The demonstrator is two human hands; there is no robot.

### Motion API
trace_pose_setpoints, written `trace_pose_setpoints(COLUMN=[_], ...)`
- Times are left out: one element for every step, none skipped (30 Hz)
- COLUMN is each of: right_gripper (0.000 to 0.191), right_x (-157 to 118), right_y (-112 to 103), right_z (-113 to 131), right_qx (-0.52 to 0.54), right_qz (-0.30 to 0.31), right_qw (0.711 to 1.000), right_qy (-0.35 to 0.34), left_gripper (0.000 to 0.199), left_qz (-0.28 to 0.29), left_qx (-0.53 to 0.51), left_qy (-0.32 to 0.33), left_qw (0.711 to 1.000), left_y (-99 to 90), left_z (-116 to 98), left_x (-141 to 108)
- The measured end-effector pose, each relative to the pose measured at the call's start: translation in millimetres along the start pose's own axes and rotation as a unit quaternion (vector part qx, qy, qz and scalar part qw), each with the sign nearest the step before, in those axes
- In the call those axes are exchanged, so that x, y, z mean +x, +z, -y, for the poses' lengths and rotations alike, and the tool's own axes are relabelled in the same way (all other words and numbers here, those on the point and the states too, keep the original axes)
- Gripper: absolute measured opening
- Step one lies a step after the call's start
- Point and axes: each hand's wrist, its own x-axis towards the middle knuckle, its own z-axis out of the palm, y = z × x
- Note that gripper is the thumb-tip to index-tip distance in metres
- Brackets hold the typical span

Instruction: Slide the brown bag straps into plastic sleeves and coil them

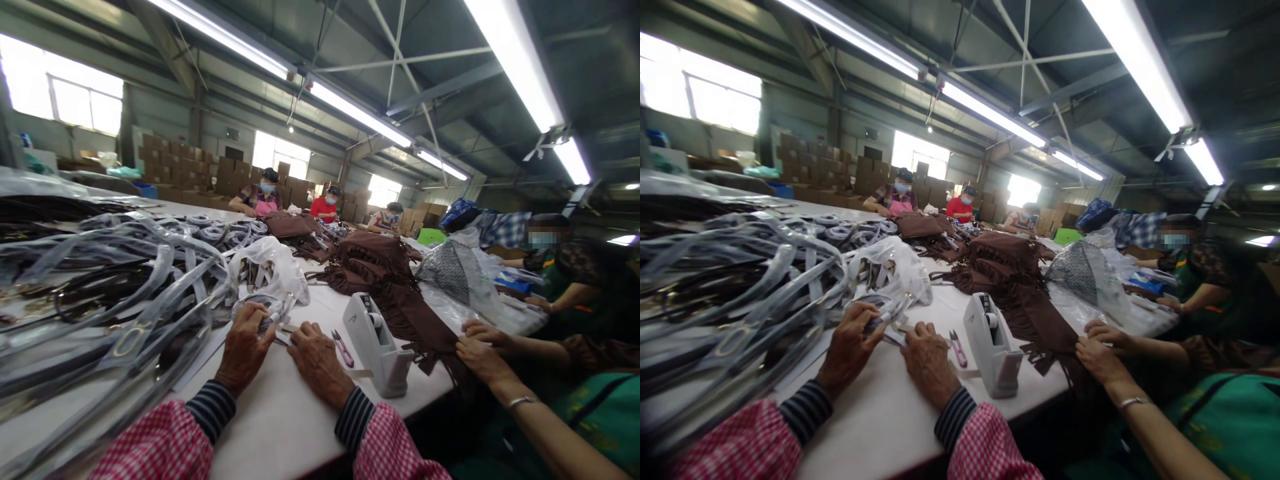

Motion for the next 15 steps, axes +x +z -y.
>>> trace_pose_setpoints(right_gripper=[0.007,0.007,0.007,0.007,0.008,0.008,0.009,0.01,0.011,0.011,0.012,0.012,0.013,0.014,0.015], right_x=[0.6,0.9,0.9,0.6,0.2,-0.3,-0.6,-0.8,-0.8,-0.5,0.0,0.6,1.2,1.6,1.6], right_y=[2.7,5.2,7.4,9.2,10.5,11.4,11.8,11.9,11.7,11.3,10.9,10.4,10.0,9.8,9.8], right_z=[0.0,0.1,0.2,0.1,0.1,0.0,-0.1,-0.1,-0.1,0.1,0.2,0.3,0.4,0.3,0.2], right_qx=[-0.005,-0.009,-0.014,-0.018,-0.021,-0.023,-0.025,-0.026,-0.028,-0.03,-0.032,-0.035,-0.037,-0.039,-0.041], right_qz=[-0.007,-0.012,-0.016,-0.019,-0.022,-0.025,-0.028,-0.03,-0.032,-0.031,-0.031,-0.031,-0.031,-0.033,-0.035], right_qw=[1.0,1.0,1.0,1.0,1.0,0.999,0.999,0.999,0.999,0.999,0.999,0.999,0.999,0.999,0.999], right_qy=[0.005,0.009,0.01,0.01,0.008,0.007,0.006,0.006,0.007,0.007,0.007,0.006,0.005,0.005,0.005], left_gripper=[0.013,0.013,0.013,0.013,0.014,0.014,0.014,0.014,0.014,0.015,0.015,0.016,0.018,0.02,0.023], left_qz=[0.005,0.01,0.014,0.02,0.025,0.031,0.037,0.043,0.05,0.057,0.064,0.07,0.077,0.084,0.09], left_qx=[0.0,0.001,0.002,0.002,0.002,0.002,0.001,0.0,-0.002,-0.004,-0.006,-0.007,-0.006,-0.003,0.001], left_qy=[0.001,0.002,0.002,0.002,0.002,0.002,0.002,0.002,0.003,0.003,0.004,0.005,0.005,0.005,0.004], left_qw=[1.0,1.0,1.0,1.0,1.0,1.0,0.999,0.999,0.999,0.998,0.998,0.997,0.997,0.996,0.996], left_y=[0.8,1.4,1.8,2.0,2.3,2.7,3.3,4.1,5.1,6.2,7.4,8.4,9.1,9.1,8.4], left_z=[-0.3,-0.4,-0.3,0.0,0.3,0.7,1.1,1.4,1.7,2.0,2.4,3.0,3.9,5.3,7.2], left_x=[-1.1,-2.0,-2.9,-3.8,-4.6,-5.4,-6.1,-6.6,-7.0,-7.1,-7.0,-6.7,-6.4,-6.0,-5.7])
